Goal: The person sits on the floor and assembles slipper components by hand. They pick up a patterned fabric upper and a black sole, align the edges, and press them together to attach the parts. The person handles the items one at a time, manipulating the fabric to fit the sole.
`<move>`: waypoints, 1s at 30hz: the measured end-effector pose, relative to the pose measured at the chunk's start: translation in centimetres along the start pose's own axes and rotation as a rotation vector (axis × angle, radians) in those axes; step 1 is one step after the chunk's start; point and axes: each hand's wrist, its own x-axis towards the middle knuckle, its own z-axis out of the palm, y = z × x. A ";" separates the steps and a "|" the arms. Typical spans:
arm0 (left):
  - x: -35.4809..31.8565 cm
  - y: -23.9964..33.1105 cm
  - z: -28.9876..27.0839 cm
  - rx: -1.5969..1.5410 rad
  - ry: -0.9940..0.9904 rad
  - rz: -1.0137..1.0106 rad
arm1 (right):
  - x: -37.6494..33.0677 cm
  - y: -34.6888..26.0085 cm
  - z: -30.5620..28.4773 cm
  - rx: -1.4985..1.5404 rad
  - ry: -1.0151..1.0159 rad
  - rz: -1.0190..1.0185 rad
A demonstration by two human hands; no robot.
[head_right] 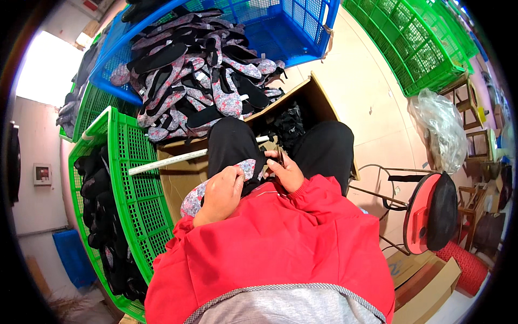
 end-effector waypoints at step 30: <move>0.9 -1.6 -0.1 -0.138 0.049 -0.065 | -2.4 -3.1 4.9 -0.758 -0.156 -0.349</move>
